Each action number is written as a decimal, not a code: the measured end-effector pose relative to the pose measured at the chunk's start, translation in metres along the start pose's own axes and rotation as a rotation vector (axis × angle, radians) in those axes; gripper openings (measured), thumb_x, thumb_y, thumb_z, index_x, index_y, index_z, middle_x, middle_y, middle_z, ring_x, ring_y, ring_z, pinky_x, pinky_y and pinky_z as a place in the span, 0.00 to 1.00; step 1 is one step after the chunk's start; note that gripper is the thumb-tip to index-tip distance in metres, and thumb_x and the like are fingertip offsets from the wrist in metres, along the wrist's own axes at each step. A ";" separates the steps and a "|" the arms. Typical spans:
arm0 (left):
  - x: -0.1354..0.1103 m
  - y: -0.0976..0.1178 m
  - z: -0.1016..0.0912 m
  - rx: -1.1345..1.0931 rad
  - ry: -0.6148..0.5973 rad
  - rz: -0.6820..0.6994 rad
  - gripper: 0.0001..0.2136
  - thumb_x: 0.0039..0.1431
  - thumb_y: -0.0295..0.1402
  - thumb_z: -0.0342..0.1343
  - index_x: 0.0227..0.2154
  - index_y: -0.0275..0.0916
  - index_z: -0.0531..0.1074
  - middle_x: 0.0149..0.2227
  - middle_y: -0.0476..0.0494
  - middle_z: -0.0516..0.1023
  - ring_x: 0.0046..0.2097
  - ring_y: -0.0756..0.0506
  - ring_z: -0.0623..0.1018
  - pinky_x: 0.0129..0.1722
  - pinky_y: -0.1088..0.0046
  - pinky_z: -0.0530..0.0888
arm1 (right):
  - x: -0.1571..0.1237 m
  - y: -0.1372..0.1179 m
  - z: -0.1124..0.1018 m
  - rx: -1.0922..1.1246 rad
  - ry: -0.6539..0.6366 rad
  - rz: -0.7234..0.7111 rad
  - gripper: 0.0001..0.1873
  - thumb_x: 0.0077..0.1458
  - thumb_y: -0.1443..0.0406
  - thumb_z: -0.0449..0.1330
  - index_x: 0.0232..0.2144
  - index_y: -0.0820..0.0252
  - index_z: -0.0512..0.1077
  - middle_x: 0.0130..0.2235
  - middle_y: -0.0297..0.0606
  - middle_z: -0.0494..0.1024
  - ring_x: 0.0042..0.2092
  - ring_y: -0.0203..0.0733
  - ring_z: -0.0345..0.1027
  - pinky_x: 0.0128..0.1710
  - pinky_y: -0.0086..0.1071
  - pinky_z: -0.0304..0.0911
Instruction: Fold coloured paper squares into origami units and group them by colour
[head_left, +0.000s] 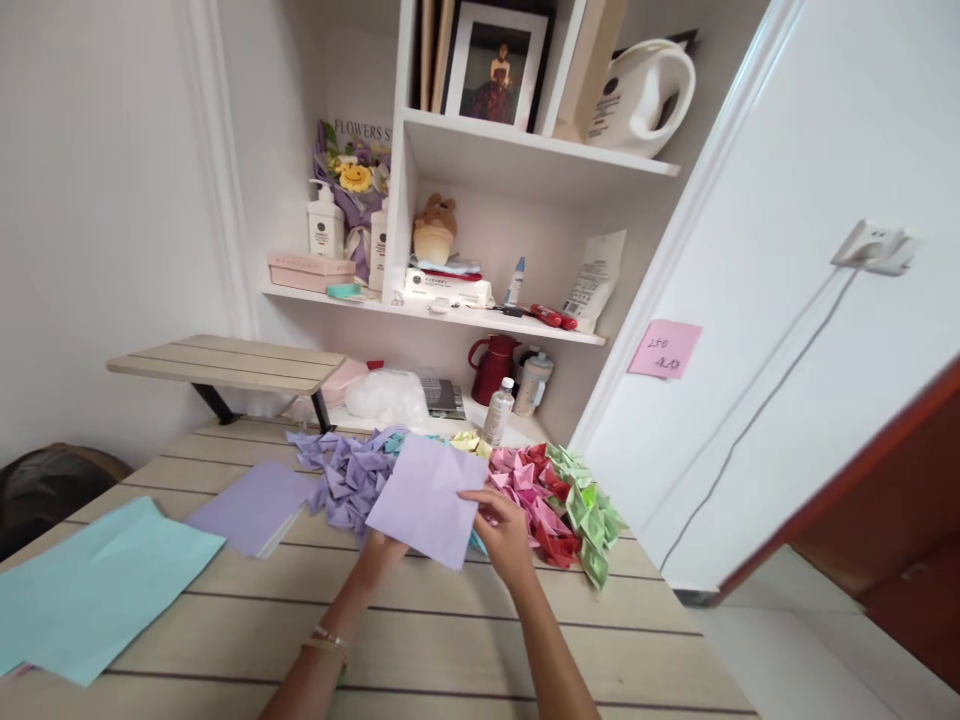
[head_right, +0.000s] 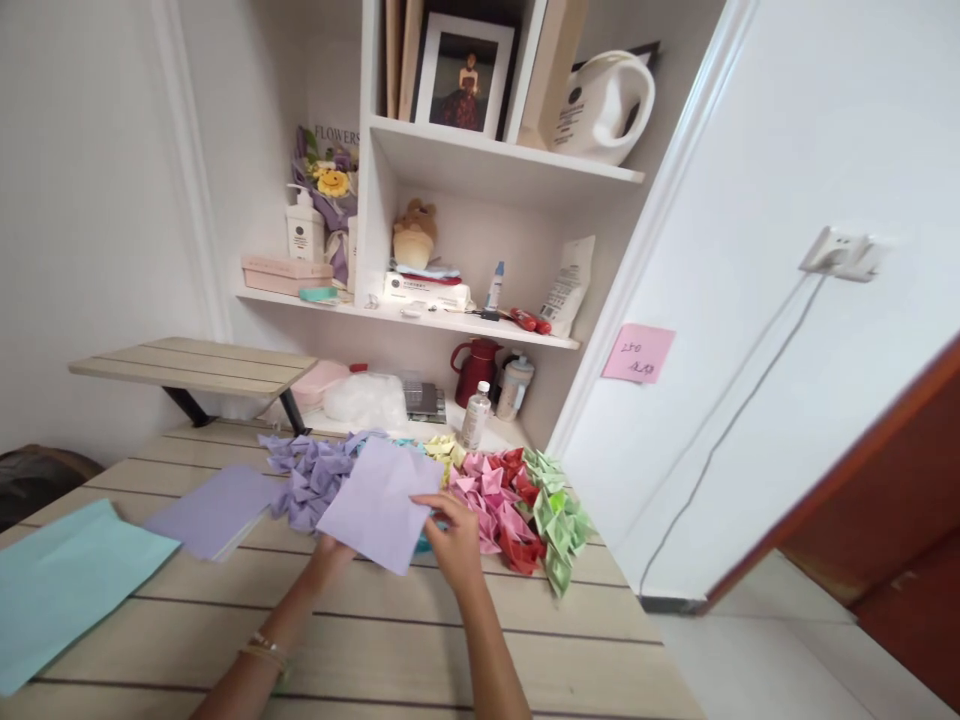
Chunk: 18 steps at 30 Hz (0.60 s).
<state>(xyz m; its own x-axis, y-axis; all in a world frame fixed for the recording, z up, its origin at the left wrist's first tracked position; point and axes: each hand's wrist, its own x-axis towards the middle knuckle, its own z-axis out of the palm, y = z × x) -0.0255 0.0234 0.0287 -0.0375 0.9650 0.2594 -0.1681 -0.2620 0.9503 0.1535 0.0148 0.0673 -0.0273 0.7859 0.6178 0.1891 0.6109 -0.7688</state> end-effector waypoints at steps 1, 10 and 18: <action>-0.001 0.002 -0.003 0.001 -0.018 0.005 0.32 0.38 0.37 0.64 0.49 0.39 0.63 0.41 0.41 0.76 0.41 0.40 0.74 0.41 0.65 0.72 | -0.006 0.009 -0.012 0.021 0.004 0.034 0.07 0.46 0.68 0.59 0.30 0.57 0.76 0.32 0.40 0.78 0.32 0.43 0.70 0.29 0.32 0.66; 0.006 0.007 -0.020 0.263 -0.244 0.031 0.13 0.37 0.36 0.63 0.30 0.38 0.78 0.36 0.40 0.80 0.39 0.37 0.77 0.37 0.69 0.73 | -0.018 0.009 -0.030 0.114 -0.235 0.168 0.13 0.39 0.69 0.62 0.33 0.58 0.74 0.36 0.39 0.76 0.38 0.43 0.70 0.35 0.33 0.66; 0.005 -0.005 -0.006 -0.026 0.051 -0.100 0.16 0.32 0.36 0.66 0.26 0.33 0.73 0.26 0.44 0.79 0.30 0.43 0.78 0.33 0.68 0.75 | -0.027 0.034 -0.010 0.156 0.063 0.299 0.11 0.44 0.59 0.62 0.25 0.62 0.69 0.23 0.34 0.72 0.26 0.38 0.67 0.26 0.29 0.64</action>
<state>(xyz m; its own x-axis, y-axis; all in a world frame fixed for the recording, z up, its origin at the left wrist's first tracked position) -0.0305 0.0295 0.0245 -0.0694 0.9856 0.1540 -0.1994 -0.1649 0.9659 0.1701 0.0132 0.0263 0.0685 0.9278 0.3667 0.0270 0.3657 -0.9303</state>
